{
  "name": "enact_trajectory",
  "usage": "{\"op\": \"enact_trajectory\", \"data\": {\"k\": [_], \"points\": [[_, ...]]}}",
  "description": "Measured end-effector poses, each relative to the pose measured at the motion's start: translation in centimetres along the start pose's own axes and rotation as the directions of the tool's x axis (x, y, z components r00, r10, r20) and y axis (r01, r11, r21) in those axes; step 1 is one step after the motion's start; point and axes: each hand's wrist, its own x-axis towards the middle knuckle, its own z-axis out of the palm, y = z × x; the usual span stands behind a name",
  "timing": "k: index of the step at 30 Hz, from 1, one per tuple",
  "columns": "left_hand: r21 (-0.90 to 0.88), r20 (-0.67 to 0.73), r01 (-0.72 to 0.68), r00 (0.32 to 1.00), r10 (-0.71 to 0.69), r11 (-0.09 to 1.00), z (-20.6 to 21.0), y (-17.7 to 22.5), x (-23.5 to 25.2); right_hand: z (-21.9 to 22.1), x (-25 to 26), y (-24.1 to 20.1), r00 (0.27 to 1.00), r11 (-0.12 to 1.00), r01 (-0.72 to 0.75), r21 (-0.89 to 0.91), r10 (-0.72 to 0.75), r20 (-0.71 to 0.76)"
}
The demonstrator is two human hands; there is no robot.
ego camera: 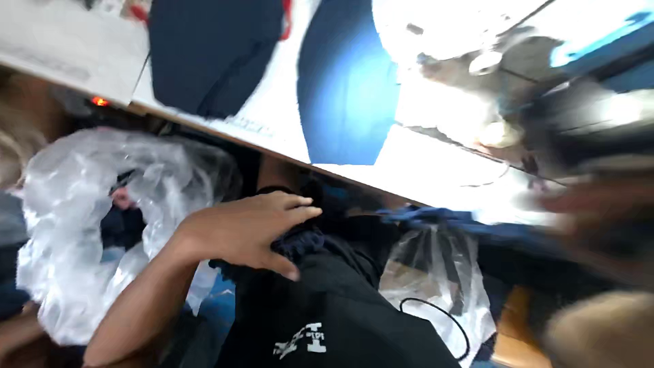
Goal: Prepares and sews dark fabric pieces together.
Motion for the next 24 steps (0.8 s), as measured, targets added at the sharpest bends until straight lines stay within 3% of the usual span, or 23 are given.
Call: {"op": "enact_trajectory", "data": {"k": [1,2,4,6,10,16,21,24], "points": [[-0.171,-0.119,-0.064,0.992,0.043,0.983,-0.9,0.0,1.3,2.2,2.7,-0.3,0.983,0.996,0.08,-0.036,-0.073,0.166],[-0.364,-0.225,-0.142,0.973,0.061,0.92,-1.5,0.2,2.9,4.3,4.4,0.3,0.966,0.993,0.111,-0.025,-0.103,0.235],[-0.631,-0.3,-0.224,0.953,0.033,0.742,-2.1,0.7,5.9,7.4,5.7,2.5,0.967,0.996,0.087,-0.031,-0.077,0.245],[-0.729,-0.361,-0.27,0.933,-0.018,0.629,-1.7,1.1,7.7,8.9,5.2,4.3,0.981,1.0,0.012,-0.021,-0.008,0.193],[-0.788,-0.4,-0.271,0.908,-0.124,0.553,-1.4,1.0,9.2,9.6,3.5,6.1,0.981,0.984,-0.158,0.077,0.147,0.127],[-0.815,-0.411,-0.324,0.908,-0.085,0.481,-1.1,0.2,10.8,9.6,2.8,7.8,0.962,0.966,-0.247,0.081,0.235,0.136],[-0.748,-0.48,-0.317,0.865,-0.146,0.583,-1.4,0.7,11.2,9.3,2.7,8.1,0.928,0.93,-0.337,0.146,0.302,0.218],[-0.723,-0.502,-0.287,0.843,-0.192,0.628,-1.8,1.1,11.4,9.9,2.6,7.9,0.943,0.91,-0.331,0.25,0.325,0.063]]}}
